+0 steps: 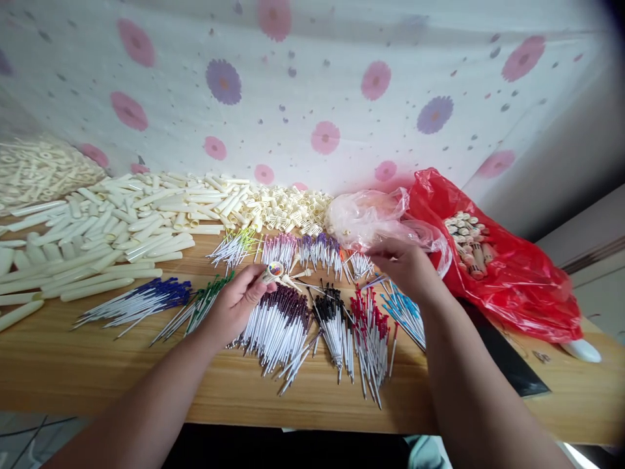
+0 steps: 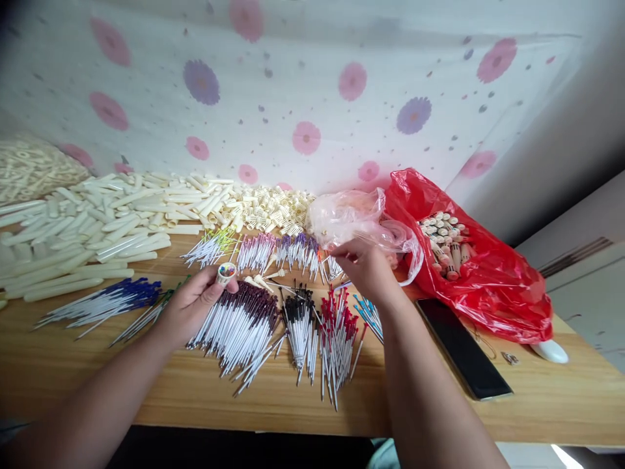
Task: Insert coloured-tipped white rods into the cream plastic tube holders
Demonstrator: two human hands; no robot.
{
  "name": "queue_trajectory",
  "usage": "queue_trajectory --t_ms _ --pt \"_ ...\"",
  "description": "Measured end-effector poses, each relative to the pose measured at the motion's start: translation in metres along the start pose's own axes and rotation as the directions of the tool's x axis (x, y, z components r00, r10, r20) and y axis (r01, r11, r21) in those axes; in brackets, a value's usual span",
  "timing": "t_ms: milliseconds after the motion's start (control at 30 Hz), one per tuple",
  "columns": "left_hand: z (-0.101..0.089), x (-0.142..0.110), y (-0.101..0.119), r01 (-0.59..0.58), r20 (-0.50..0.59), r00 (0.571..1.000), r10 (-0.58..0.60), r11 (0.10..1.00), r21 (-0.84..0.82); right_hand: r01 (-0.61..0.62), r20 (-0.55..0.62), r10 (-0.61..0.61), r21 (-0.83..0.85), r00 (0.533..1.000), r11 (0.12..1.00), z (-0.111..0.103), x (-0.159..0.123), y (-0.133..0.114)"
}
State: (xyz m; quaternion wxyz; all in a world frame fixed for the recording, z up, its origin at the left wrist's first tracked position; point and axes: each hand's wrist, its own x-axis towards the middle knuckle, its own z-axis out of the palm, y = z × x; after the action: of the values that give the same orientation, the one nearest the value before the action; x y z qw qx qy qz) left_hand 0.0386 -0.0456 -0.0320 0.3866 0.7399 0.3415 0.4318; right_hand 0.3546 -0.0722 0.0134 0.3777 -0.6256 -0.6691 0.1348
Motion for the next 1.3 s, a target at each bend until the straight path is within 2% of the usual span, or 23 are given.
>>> queue_trajectory --t_ms 67,100,133,233,367,433,467,500,533,567,633,700,800,1033,1200,1300 --pt "0.000 0.000 0.001 -0.014 0.029 0.999 0.016 0.997 -0.070 0.096 0.216 -0.011 -0.387 0.976 0.917 -0.002 0.000 0.017" --pt "0.000 0.000 0.002 -0.030 0.050 0.998 0.035 0.995 -0.097 0.138 0.288 0.009 -0.482 0.958 0.865 0.000 -0.001 0.023" --pt "0.000 0.000 0.003 -0.049 0.071 0.996 0.058 0.992 -0.120 0.165 0.335 0.026 -0.528 0.942 0.833 0.004 -0.002 0.028" --pt "0.001 -0.002 0.003 -0.100 0.116 0.986 0.121 0.980 -0.169 0.192 0.372 0.026 -0.537 0.928 0.821 0.013 -0.002 0.040" --pt "0.001 -0.002 0.000 -0.152 0.135 0.973 0.187 0.961 -0.232 0.215 0.352 -0.006 -0.557 0.936 0.802 0.006 0.001 0.042" --pt "0.002 -0.001 0.000 -0.173 0.147 0.965 0.215 0.952 -0.254 0.214 0.229 -0.121 -0.444 0.966 0.870 -0.001 -0.003 0.029" --pt "0.003 -0.001 0.000 -0.182 0.155 0.962 0.226 0.949 -0.259 0.225 0.121 -0.196 -0.313 0.973 0.923 -0.003 -0.008 0.017" --pt "0.004 -0.001 0.000 -0.187 0.163 0.958 0.234 0.947 -0.260 0.256 -0.055 -0.262 -0.093 0.964 0.962 -0.003 -0.014 0.004" --pt "0.004 0.000 0.000 -0.193 0.169 0.956 0.241 0.947 -0.258 0.288 -0.167 -0.265 0.134 0.950 0.948 -0.001 -0.022 -0.013" --pt "0.005 0.000 0.000 -0.194 0.173 0.955 0.241 0.949 -0.250 0.325 -0.264 -0.245 0.325 0.933 0.888 0.003 -0.030 -0.030" --pt "0.007 0.000 0.000 -0.190 0.172 0.958 0.229 0.958 -0.217 0.398 -0.368 -0.220 0.531 0.904 0.748 0.014 -0.046 -0.062" --pt "0.008 0.000 -0.001 -0.179 0.161 0.965 0.208 0.967 -0.180 0.419 -0.371 -0.235 0.568 0.899 0.708 0.026 -0.057 -0.086" --pt "0.009 0.001 -0.002 -0.165 0.134 0.973 0.186 0.974 -0.158 0.425 -0.317 -0.291 0.546 0.902 0.722 0.037 -0.065 -0.099" --pt "0.010 0.002 0.001 -0.169 0.117 0.975 0.188 0.974 -0.151 0.501 -0.283 -0.415 0.436 0.865 0.748 0.042 -0.067 -0.094" --pt "0.011 0.003 0.000 -0.204 0.126 0.967 0.222 0.968 -0.145 0.479 -0.319 -0.367 0.442 0.874 0.758 0.041 -0.068 -0.095" --pt "0.010 0.003 0.000 -0.201 0.129 0.967 0.218 0.970 -0.136 0.469 -0.297 -0.369 0.434 0.881 0.769 0.042 -0.067 -0.096"
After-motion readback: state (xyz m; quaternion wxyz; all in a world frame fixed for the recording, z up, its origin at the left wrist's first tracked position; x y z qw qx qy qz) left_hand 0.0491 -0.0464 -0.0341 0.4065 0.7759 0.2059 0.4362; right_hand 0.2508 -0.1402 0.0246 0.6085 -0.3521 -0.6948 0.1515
